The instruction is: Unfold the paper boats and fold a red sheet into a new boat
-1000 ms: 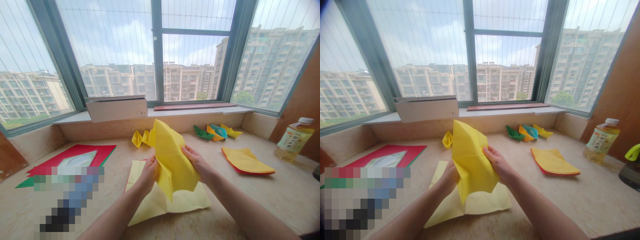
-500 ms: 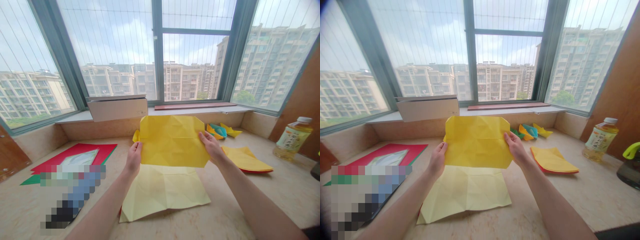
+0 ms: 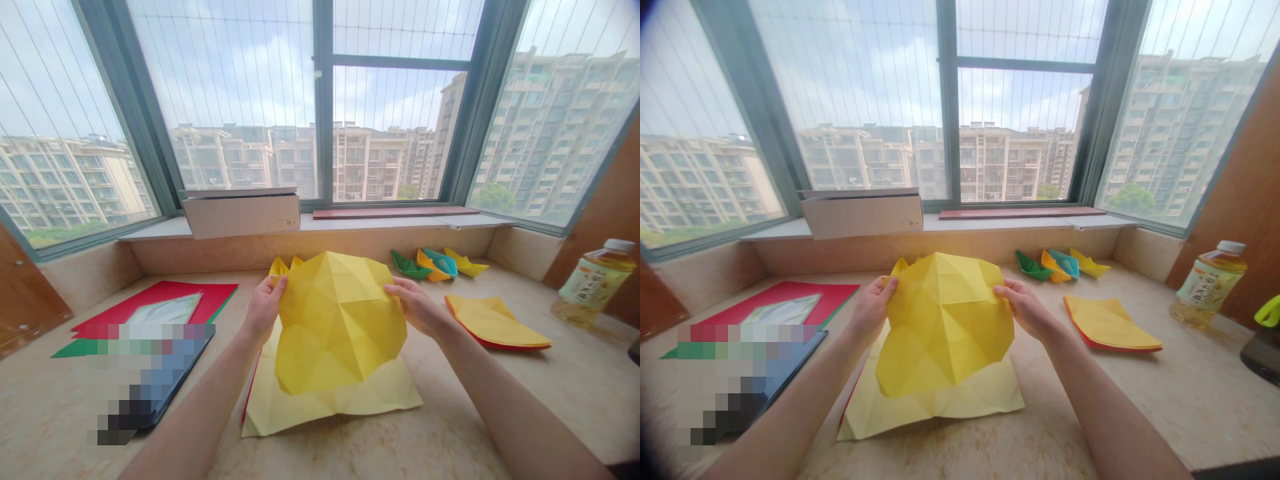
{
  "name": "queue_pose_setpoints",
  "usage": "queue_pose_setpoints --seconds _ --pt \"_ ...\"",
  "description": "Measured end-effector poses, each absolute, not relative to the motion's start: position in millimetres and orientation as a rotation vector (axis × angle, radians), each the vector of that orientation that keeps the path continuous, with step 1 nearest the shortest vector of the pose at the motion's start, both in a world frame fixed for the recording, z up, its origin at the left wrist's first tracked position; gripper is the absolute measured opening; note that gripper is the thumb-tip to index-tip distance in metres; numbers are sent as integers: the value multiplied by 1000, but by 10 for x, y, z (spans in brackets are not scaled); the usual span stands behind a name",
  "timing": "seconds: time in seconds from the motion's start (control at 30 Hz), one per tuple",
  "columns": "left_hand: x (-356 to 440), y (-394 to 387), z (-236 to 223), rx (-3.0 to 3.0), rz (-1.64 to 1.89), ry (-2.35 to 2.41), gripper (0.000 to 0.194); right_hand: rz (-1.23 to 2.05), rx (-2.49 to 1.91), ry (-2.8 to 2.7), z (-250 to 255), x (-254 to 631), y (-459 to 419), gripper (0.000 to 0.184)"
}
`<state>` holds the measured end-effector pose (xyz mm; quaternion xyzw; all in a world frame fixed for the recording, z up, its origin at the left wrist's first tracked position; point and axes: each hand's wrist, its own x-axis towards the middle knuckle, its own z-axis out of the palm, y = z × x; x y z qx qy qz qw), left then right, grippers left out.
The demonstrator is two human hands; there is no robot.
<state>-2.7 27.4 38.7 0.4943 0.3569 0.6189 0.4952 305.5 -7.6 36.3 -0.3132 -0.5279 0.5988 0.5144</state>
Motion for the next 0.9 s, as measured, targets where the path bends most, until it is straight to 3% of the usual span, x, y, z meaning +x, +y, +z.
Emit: queue_pose_setpoints --seconds 0.23,0.53,0.63,0.8,0.9 --pt "-31 302 323 1464 1294 988 45 1488 -883 -1215 290 3173 28 46" --pt "-128 362 291 1394 1390 1093 46 1549 -897 -1335 259 3236 45 50" --pt "-203 413 284 1375 1402 1140 47 1321 -948 -1292 212 3273 128 50" --pt "-227 427 270 1347 1347 1092 46 677 -1169 -1300 115 3248 242 53" --pt "-186 397 277 1313 1365 1048 45 571 -1194 -1271 123 3214 227 55"
